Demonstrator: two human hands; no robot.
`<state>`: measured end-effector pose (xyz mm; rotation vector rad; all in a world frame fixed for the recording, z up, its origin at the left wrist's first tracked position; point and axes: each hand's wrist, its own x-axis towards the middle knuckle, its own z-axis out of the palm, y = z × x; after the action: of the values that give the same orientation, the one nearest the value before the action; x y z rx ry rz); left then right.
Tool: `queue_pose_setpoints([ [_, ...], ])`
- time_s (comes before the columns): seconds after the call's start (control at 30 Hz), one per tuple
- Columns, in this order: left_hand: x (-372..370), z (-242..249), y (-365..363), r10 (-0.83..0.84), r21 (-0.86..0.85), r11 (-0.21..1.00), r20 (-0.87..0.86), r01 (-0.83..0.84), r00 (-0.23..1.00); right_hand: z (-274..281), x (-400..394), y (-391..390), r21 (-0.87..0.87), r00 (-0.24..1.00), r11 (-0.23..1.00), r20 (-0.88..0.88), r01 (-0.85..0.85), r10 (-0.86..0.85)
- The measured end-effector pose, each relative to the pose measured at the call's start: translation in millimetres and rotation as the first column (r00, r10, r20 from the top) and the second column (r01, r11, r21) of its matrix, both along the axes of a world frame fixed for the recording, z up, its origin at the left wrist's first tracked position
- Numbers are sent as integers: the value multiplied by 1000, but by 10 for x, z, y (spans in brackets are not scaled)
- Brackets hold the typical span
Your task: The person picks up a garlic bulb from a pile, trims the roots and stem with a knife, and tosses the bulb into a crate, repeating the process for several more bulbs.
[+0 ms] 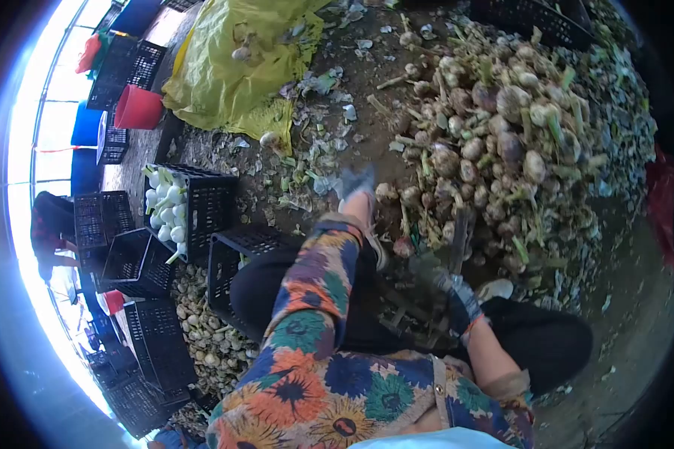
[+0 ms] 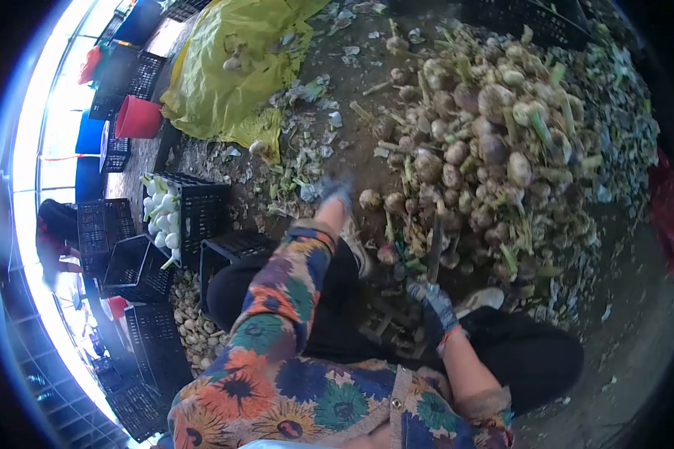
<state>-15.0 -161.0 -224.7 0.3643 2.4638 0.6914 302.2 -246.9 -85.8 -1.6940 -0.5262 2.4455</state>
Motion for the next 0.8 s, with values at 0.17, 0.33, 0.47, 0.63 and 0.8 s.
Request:
queue_pose_setpoints([
  [0.17, 409, -60, -198, -40, -409, 906, 174, 110, 984, -122, -83, 16, 275, 974, 935, 85, -226, 210],
  [0.33, 471, -410, -344, -224, -351, 872, 334, 342, 915, -217, -85, 12, 226, 957, 931, 119, -286, 265],
  [0.47, 558, -312, -378, -232, -192, 937, 287, 293, 929, -48, -131, 101, 352, 928, 859, 183, -371, 326],
  [0.63, 655, -41, -160, -264, 174, 956, 161, 236, 951, -316, 30, 98, 761, 726, 6, 617, -649, 305],
  [0.8, 935, 1081, 124, -487, 607, 749, 232, 266, 842, 254, 49, 372, 651, 681, 216, 722, -728, 118],
])
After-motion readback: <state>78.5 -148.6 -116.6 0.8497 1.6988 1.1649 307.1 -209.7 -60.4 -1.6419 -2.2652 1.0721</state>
